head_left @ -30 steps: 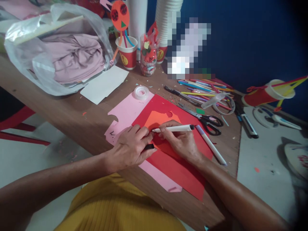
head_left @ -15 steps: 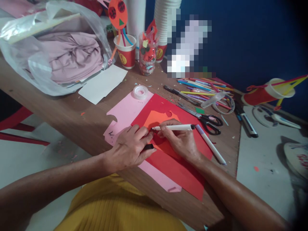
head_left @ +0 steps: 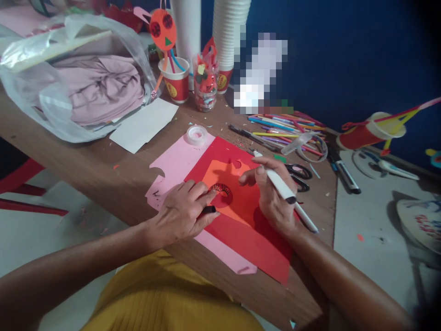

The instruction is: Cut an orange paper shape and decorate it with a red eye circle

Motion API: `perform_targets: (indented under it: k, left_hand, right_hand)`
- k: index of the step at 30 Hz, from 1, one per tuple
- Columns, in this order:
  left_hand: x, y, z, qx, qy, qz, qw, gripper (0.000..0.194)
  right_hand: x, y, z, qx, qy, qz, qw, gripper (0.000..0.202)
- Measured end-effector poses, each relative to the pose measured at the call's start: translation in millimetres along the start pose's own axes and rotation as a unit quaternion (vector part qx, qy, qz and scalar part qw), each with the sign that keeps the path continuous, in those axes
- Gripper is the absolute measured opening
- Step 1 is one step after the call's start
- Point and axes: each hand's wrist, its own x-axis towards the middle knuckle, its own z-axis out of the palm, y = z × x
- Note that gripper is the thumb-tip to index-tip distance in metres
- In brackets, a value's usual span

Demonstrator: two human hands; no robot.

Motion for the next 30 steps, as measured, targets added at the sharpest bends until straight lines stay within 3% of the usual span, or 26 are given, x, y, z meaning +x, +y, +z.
perform_targets:
  k: [8,11,14,17,22,26,30]
  left_hand:
    - [-1.1,1.4,-0.1,0.011,-0.006,-0.013,1.000,0.043]
    - [-1.1,1.4,-0.7,0.011,-0.007,-0.011,1.000,0.042]
    - [-0.5,1.4,-1.4,0.011,-0.010,-0.007,1.000,0.040]
    - [0.0,1.4,-1.3,0.006,-0.010,-0.010,1.000,0.039]
    - [0.2,1.9,-0.8,0.000,0.001,-0.007,1.000,0.036]
    - [0.2,2.2,-1.5,-0.001,0.008,-0.003,1.000,0.036]
    - [-0.3,1.8,-2.3,-0.004,-0.010,-0.013,1.000,0.036]
  right_hand:
    - [-4.9,7.6,-7.2,-0.141,-0.182,-0.098,0.968,0.018]
    - [-2.8,-0.9,-15.1,-0.193,-0.178,-0.082,0.961,0.016]
    - [-5.5,-7.2,-22.3,-0.174,-0.158,-0.039,0.971,0.021]
    - [-14.0,-4.6,-24.4,-0.156,-0.149,-0.078,0.973,0.022]
    - [-26.1,5.3,-24.1,-0.220,-0.205,-0.230,0.926,0.034]
    - [-26.5,5.0,-24.3,-0.280,-0.269,-0.283,0.877,0.030]
    - [-25.6,2.6,-20.6,-0.342,-0.284,-0.299,0.844,0.024]
